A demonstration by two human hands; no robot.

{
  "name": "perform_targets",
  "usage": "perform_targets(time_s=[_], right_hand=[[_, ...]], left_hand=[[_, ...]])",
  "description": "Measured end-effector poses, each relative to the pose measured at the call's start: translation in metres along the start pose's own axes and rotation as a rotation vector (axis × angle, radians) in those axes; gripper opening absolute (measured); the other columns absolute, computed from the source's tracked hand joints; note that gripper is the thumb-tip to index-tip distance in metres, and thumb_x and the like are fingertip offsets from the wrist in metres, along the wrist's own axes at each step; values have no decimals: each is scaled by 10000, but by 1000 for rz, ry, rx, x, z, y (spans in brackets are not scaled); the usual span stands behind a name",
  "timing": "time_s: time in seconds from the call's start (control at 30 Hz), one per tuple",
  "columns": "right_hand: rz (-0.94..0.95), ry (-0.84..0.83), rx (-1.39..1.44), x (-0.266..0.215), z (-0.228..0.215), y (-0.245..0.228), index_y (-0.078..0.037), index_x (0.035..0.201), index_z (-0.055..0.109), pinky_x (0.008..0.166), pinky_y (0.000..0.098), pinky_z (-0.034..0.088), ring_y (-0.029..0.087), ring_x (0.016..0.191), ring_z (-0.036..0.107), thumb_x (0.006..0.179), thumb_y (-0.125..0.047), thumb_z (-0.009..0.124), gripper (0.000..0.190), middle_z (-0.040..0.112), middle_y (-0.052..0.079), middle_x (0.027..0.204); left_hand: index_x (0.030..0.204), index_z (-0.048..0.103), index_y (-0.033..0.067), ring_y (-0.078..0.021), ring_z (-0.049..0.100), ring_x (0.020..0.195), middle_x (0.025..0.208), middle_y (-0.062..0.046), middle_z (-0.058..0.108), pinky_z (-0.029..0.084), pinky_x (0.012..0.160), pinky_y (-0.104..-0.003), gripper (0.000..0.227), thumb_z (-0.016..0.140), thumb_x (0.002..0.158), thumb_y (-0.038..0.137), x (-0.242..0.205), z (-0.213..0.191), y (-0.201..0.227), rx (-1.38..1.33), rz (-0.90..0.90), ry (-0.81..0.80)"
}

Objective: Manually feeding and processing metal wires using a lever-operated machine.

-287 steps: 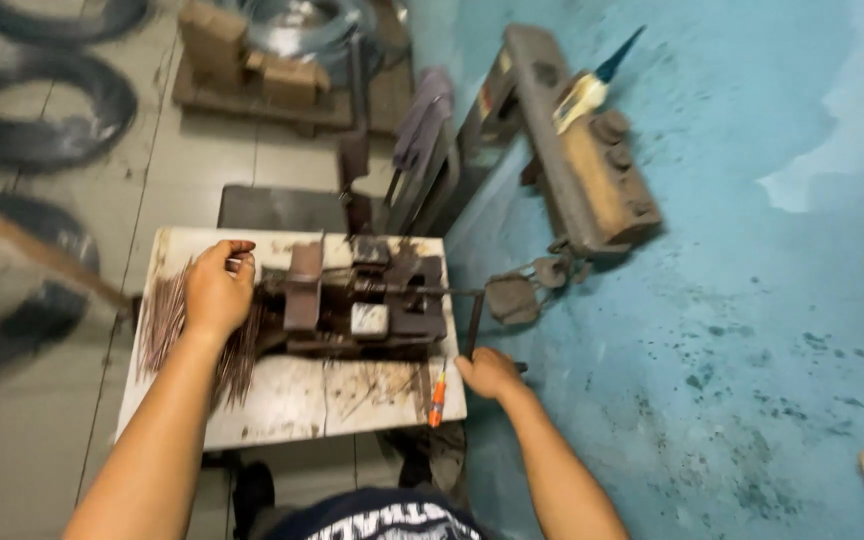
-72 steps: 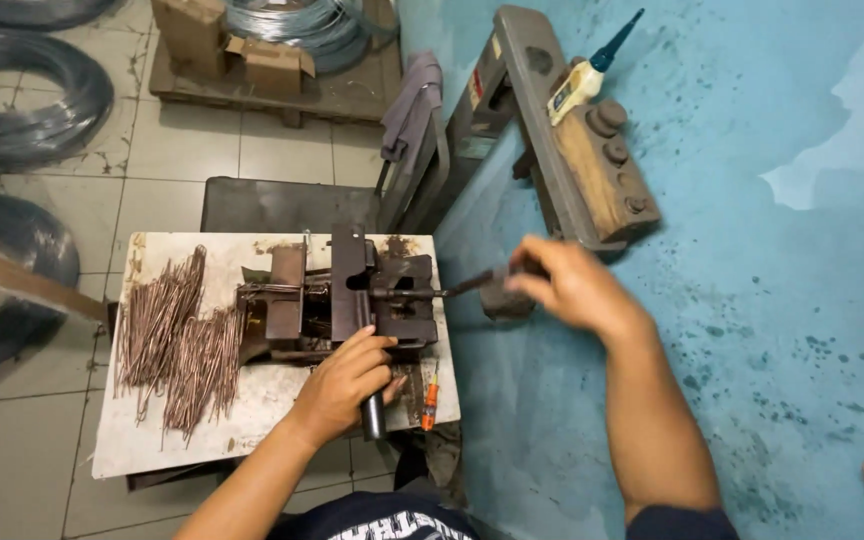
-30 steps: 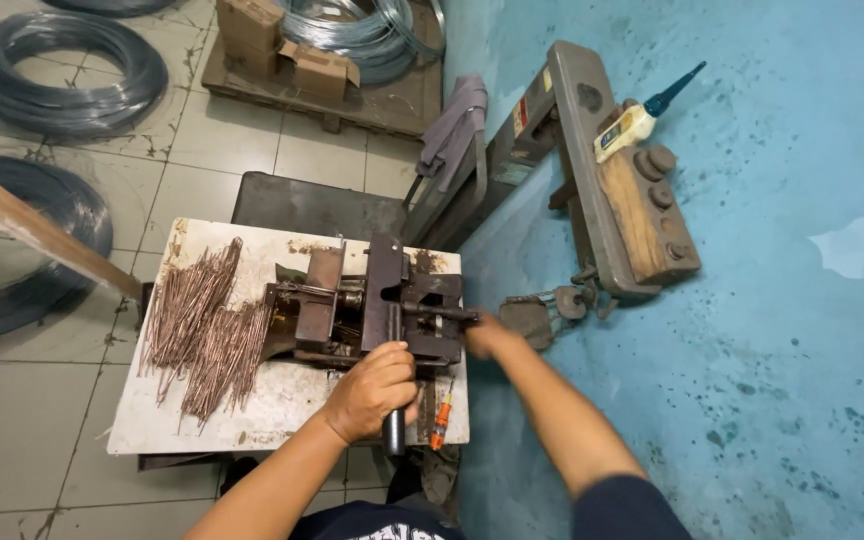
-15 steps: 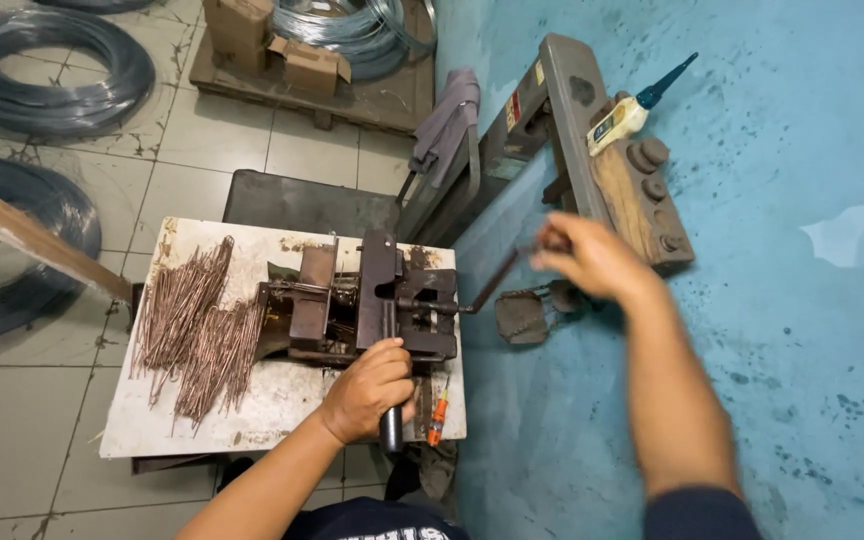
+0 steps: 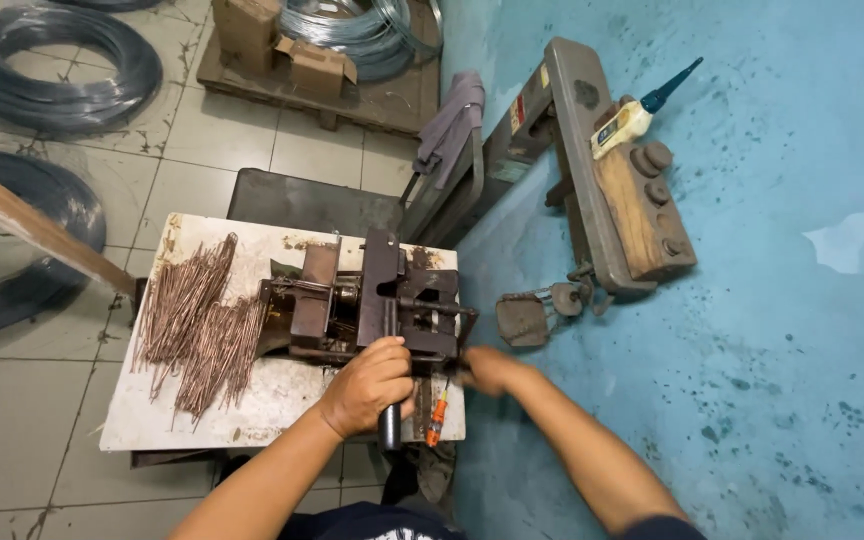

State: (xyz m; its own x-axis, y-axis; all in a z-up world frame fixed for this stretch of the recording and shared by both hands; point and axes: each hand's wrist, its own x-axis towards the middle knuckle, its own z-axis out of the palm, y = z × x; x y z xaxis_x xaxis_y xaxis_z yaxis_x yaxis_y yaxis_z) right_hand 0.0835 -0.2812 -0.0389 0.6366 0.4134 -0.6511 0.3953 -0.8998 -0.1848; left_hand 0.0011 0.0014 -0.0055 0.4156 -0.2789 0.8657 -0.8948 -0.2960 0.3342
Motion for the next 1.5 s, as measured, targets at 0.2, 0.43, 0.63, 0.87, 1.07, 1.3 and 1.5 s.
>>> perform_targets(time_s=[0.2,0.43,0.63,0.87,1.07,1.3,1.5], right_hand=[[-214,-176,130,-174,-129,-72,-43,1143,706,844,517,562,429,1031,697,912,-256,702,315,757,216,1036],[31,361,8,-139,-261,-59,-3,1175,732,1004,531,510,436,1112,685,905,-185,702,327,750,237,1122],[161,595,-45,69,-157,47,-215,1201,747,940,458,558,304,1100,702,890,-344,740,336,763,57,1109],[143,30,-248,133,17,72,-77,1033,779,876,468,598,353,1047,720,748,-189,821,308,761,172,967],[-84,-150,3,-94,-64,-55,-8,1142,715,897,557,554,460,1075,671,948,-299,619,362,723,263,1067],[24,96,152,-211,-221,-94,-64,1163,751,1015,478,536,338,1081,732,941,-301,645,342,776,189,1119],[259,310,49,-106,-272,-55,-249,1393,590,913,389,523,237,1046,617,964,-461,545,481,639,65,1247]], left_hand=[[696,613,103,-281,673,890,744,-51,568,527,1022,-484,249,695,878,252,0,-2,-1,15,4,-25],[692,604,103,-285,671,898,740,-58,567,507,1031,-486,261,683,890,254,3,-3,4,-9,-29,-21],[719,620,97,-299,669,911,758,-64,581,504,1027,-513,238,670,893,251,1,-7,3,-8,-11,-50],[759,641,94,-306,660,898,762,-58,555,510,1021,-517,254,671,918,289,-1,-1,-4,-9,14,-44],[717,599,95,-295,660,899,747,-55,542,512,1027,-499,292,666,930,283,-2,-2,-3,-2,9,-63],[689,593,103,-280,662,878,739,-51,552,512,1022,-480,262,688,896,233,10,-12,6,10,-28,-55],[749,593,47,-298,595,859,774,-91,535,462,1057,-545,159,651,890,93,26,-28,14,-74,-38,-172]])
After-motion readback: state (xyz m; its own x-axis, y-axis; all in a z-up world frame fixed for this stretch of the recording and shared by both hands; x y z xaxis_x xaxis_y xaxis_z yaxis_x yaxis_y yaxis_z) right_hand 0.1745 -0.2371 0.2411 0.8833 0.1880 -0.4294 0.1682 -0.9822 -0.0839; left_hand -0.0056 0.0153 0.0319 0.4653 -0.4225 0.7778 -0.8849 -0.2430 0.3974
